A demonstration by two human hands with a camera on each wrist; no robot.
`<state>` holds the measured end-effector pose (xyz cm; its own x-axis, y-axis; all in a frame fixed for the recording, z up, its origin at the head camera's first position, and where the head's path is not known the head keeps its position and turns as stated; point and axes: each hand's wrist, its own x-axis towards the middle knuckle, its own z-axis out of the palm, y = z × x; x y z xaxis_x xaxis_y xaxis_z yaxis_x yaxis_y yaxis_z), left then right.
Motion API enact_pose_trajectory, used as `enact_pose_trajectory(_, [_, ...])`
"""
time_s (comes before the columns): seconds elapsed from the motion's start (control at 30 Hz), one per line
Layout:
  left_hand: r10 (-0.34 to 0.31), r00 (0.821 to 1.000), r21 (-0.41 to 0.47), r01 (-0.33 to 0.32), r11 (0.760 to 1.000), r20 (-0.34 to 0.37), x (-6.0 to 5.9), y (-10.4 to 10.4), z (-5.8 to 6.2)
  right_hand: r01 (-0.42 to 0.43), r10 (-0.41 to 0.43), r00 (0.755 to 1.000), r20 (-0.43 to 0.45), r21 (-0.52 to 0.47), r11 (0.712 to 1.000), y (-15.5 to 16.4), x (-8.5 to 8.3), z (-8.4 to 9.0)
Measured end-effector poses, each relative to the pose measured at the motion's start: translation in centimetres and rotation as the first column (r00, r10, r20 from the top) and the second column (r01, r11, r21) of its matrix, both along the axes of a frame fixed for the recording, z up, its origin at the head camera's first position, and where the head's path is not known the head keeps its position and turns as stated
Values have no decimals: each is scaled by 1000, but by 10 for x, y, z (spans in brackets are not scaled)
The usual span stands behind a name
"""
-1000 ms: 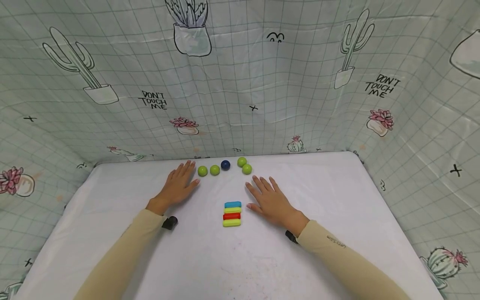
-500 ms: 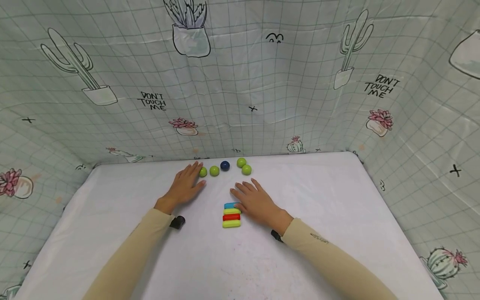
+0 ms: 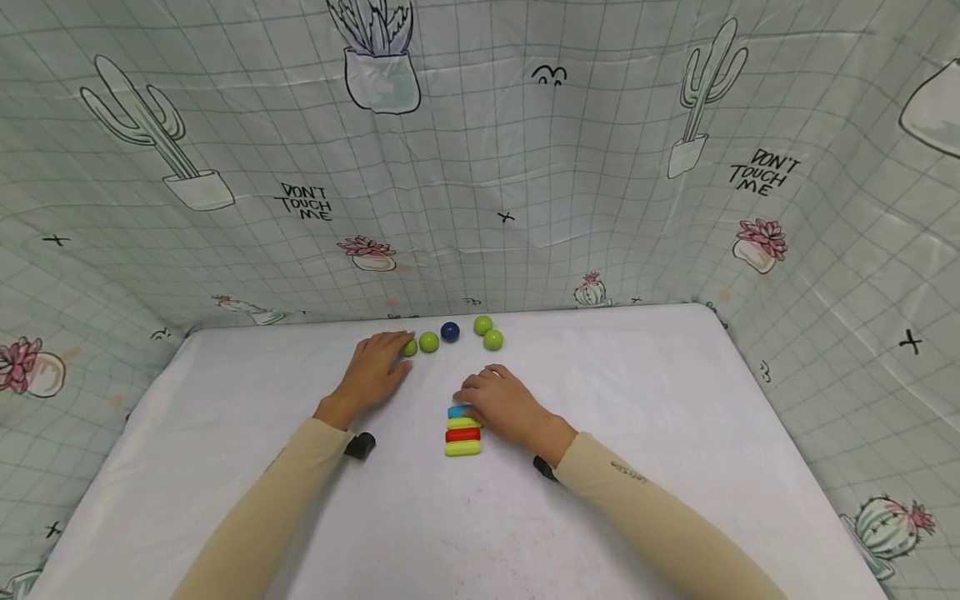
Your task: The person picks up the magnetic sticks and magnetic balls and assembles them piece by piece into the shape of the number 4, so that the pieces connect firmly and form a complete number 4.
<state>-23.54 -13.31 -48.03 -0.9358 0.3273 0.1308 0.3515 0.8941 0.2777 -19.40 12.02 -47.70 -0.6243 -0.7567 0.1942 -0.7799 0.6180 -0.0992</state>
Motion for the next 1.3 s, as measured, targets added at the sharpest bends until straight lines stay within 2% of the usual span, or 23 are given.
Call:
enact_pose_trajectory(0.17, [2,998,47,1,999,-64,0,-1,-1,-23,23,1000,-6,10,1000,-4,-2,0])
enact_pose_trajectory(0.43, [30,999,31,-29,999,-27,6,-1,3,-26,27,999,46,-26,999,-9,-6,2])
enact_pose_trajectory(0.63, [6,999,48,-5,999,-37,17,-4,5,22,-20,999,49,-34,999,-12,-10,2])
enact_pose_trajectory(0.83, [-17,998,82,21,996,-55,29,-6,3,59,-57,998,28,-92,994,-18,-14,3])
enact_pose_trajectory(1.3, [-77,995,115,84,990,-66,50,2,5,37,-39,999,-6,-163,986,-31,-20,2])
